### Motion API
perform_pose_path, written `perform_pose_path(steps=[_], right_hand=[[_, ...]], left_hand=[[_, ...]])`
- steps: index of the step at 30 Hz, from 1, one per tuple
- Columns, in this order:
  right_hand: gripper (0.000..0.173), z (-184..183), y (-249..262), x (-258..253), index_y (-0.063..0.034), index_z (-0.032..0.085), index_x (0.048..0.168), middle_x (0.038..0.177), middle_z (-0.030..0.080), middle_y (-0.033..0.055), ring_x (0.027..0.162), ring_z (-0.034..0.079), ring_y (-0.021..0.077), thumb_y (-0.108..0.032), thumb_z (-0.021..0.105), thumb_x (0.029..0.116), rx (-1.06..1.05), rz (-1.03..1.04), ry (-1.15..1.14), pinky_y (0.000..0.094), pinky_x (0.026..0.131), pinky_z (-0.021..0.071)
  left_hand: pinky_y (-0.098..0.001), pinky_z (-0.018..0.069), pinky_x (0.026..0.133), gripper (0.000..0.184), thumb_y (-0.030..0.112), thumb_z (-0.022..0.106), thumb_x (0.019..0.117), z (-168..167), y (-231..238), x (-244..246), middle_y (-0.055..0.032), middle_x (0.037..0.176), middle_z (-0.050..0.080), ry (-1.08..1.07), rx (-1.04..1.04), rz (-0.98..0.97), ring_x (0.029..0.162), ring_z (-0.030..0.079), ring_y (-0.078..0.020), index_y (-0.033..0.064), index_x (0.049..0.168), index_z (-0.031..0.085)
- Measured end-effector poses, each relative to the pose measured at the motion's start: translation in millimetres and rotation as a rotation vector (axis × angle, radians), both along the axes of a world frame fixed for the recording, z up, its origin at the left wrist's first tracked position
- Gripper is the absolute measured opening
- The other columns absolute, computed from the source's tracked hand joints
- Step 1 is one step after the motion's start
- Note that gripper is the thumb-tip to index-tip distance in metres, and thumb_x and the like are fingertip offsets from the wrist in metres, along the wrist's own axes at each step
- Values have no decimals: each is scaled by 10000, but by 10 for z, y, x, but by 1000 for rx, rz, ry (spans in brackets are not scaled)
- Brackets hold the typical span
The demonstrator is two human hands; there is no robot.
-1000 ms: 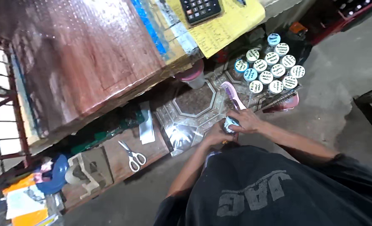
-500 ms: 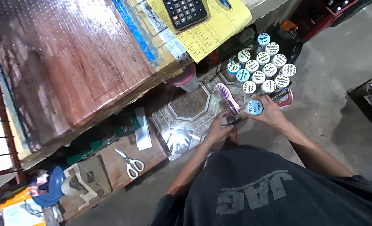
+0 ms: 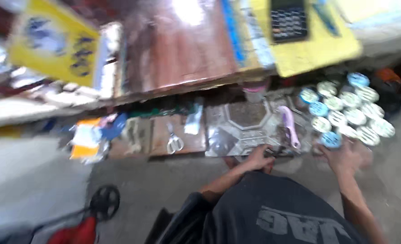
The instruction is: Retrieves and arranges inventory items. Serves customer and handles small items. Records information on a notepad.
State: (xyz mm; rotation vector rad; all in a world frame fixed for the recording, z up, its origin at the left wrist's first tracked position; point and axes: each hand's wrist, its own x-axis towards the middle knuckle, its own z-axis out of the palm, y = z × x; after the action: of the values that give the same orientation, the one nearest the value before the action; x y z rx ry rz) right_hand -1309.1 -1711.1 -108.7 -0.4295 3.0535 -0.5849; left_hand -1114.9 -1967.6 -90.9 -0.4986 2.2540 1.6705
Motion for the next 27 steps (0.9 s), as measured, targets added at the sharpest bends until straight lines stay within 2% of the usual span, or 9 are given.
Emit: perform_pose_path(steps=[3,5,8,11,13,20,22,25,27], right_hand=[[919,207,-236,25,43,537,1430,1458,440,408,1354,397,626,-454,875,734,-146,163,163,717,1136,281],[907,286,-545,13,73,491,1453,1485,404,407,1384,363,616,-474,800,799,-188,249,195,683,1164,259],[813,373,-1196,29,92,534,1402,1441,455,405,1360,397,612,-473,735,854,-272,430,272,671,1164,258],[724,461,-1880,188,83,587,1351,1392,509,392,1334,438,595,-475,673,897,-343,618,345,645,1161,275],[663,527,-2301,404,85,616,1310,1365,526,396,1319,459,582,-455,646,926,-394,721,386,613,1157,297],[449,524,-3590,1698,106,710,1110,1257,591,401,1227,535,582,-300,612,948,-449,1006,272,588,1104,393],[437,501,-3937,2088,82,731,1052,1216,626,364,1199,567,538,-318,593,942,-454,1072,223,565,1079,416],[400,511,-4451,2623,38,756,995,1169,671,312,1186,594,495,-325,598,941,-482,1180,156,532,1070,435],[369,502,-4764,2901,11,759,985,1166,678,280,1183,599,464,-318,599,941,-483,1237,119,523,1057,447]], left_hand=[[-500,449,1121,447,136,697,950,110,-121,128,-234,1361,614,46,-50,59,1296,582,-338,-9,1363,604],[-521,435,1123,433,123,690,951,177,-271,254,-241,1354,620,76,-87,123,1297,579,-358,-19,1352,612],[-519,426,1130,420,121,668,956,251,-586,545,-237,1351,627,142,-136,274,1297,582,-356,-23,1348,616],[-464,458,1099,289,122,656,963,287,-1021,978,-225,1271,673,289,-211,564,1232,629,-312,-62,1183,695],[-432,480,1078,254,135,641,976,371,-1429,1344,-233,1238,685,359,-313,798,1210,646,-295,-95,1054,716],[-522,449,1107,297,145,533,1052,340,-3659,3062,-214,1311,659,188,-703,1414,1262,609,-353,-24,1250,675],[-550,370,1156,292,181,564,1030,271,-4307,3426,-219,1419,580,104,-778,1493,1371,491,-400,42,1241,708],[-689,122,1202,368,346,585,1027,195,-5041,3659,-269,1648,248,-71,-664,1437,1535,116,-506,160,1325,697],[-724,28,1188,444,473,570,1019,107,-5351,3620,-259,1690,110,-204,-619,1370,1550,-2,-506,239,1386,660]])
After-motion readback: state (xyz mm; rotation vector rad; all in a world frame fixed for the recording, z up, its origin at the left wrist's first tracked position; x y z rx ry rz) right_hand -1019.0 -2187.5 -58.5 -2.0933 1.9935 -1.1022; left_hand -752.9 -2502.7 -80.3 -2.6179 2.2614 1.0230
